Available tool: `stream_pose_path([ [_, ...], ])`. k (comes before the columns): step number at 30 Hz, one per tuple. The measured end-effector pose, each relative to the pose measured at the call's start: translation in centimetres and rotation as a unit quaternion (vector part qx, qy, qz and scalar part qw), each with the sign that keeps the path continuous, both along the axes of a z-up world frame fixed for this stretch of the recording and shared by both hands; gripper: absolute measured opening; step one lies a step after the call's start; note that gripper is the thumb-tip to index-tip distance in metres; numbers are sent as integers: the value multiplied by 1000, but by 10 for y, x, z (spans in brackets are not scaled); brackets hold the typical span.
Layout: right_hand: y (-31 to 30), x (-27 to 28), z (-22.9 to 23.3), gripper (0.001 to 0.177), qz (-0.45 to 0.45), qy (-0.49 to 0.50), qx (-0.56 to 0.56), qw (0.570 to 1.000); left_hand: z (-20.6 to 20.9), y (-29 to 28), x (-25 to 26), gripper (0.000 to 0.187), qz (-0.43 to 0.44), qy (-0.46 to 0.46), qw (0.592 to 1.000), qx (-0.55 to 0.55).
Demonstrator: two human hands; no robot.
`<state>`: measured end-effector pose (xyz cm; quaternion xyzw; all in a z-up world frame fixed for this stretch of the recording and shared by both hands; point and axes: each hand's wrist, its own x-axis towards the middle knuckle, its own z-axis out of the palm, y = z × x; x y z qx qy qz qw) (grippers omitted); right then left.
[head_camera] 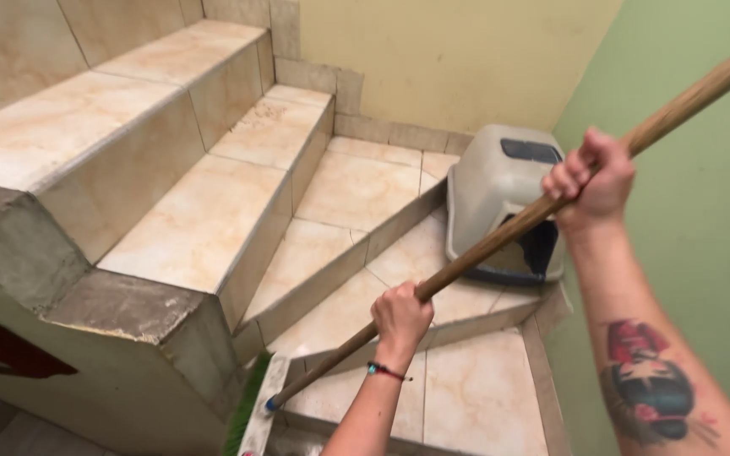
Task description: The person sweeps debris down a flight of indoor tiled stairs using a long-handled broom.
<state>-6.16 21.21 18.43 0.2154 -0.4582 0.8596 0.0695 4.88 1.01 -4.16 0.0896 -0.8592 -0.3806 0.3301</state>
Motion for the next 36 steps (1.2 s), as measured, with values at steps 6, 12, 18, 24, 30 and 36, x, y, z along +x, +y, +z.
stream_pose_path([
  [6,13,48,61,38,-51,12,78,996,30,54,5,19,-97,23,991,94],
  [12,9,74,38,27,-111,72,188,973,-18,135,-15,34,-208,3,954,217],
  [18,12,72,38,14,-94,133,225,961,-40,206,-56,44,-283,-25,911,300],
  [24,-9,18,-28,45,-278,141,349,884,-165,251,-170,39,-346,-72,875,331],
  [30,-42,0,-87,37,-146,202,397,883,-154,161,-163,26,-424,-29,879,216],
  [36,-13,32,-38,18,-26,122,227,966,-64,92,-72,24,-328,-47,942,49],
])
